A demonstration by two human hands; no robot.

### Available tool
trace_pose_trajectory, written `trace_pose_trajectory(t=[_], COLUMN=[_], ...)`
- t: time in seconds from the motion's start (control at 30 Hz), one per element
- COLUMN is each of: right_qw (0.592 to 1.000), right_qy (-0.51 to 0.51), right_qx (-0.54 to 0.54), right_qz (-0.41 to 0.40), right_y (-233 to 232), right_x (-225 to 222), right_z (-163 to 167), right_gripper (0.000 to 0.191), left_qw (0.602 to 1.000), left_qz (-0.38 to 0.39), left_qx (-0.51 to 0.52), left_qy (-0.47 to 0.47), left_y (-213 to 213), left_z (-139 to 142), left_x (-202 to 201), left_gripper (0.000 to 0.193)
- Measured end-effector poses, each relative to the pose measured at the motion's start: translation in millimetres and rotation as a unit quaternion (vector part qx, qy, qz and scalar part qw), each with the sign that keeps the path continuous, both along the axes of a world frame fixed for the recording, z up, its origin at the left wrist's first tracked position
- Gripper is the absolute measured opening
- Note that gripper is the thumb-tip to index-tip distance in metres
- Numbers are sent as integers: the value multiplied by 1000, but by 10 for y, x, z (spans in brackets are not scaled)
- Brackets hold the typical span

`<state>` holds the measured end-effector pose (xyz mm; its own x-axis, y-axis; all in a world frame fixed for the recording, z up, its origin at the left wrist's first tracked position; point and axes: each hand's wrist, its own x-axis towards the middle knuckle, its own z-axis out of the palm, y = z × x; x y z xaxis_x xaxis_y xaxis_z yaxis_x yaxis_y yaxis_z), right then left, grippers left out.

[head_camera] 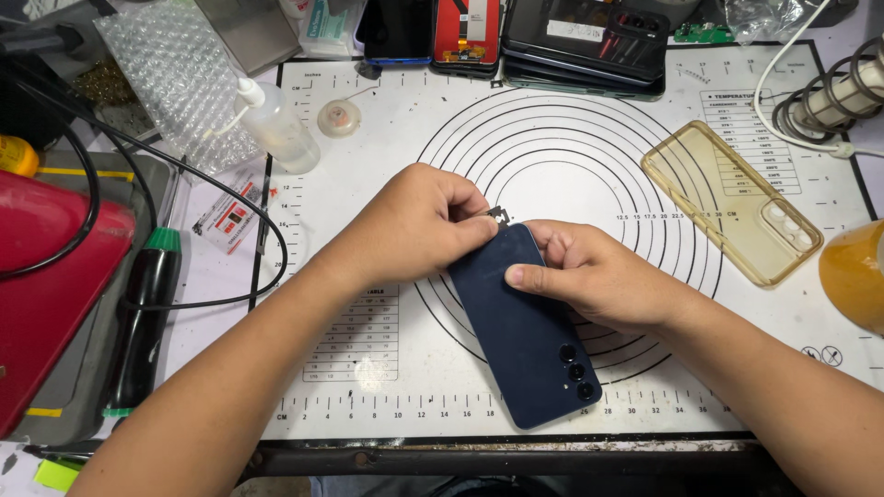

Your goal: The person applies liquid from a bottle onto the back of a smartphone, then uses a small blade to pry along the edge of the back cover. They work the blade around the phone's edge, separate the back cover from the body, set the cover aside, and begin manipulating internal components including the battery area inside the opened phone.

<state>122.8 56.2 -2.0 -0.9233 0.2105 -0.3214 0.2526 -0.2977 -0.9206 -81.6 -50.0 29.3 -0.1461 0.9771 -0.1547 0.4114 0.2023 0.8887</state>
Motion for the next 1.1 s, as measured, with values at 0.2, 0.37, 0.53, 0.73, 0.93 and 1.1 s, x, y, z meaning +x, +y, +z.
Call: trace_pose_trajectory(t=[0.2,0.37,0.53,0.73,0.93,1.1], right_qw=[999,999,999,1000,999,998], right_qy=[3,-13,-11,-12,-8,-18], right_qx=[29,41,43,24,42,46], right_qz=[21,24,29,15,21,30], right_y=[28,33,35,43,45,38], right_x=[19,26,30,22,13,18], right_z=[-21,-22,-19,-41,-41,-16], right_gripper=[37,36,36,32,32,37], left_qw=[992,990,987,994,997,982], left_qz=[5,14,21,-11,-2,14], left_qx=[-48,-64,-68,79,69,-83], left_qy=[-121,-123,-141,74,34,-168], left_y=[79,93,103,-40,-36,86], left_z=[-7,-24,-45,65,46,-75], left_x=[-50,-33,-36,99,82,-82], left_gripper=[19,18,18,14,14,16])
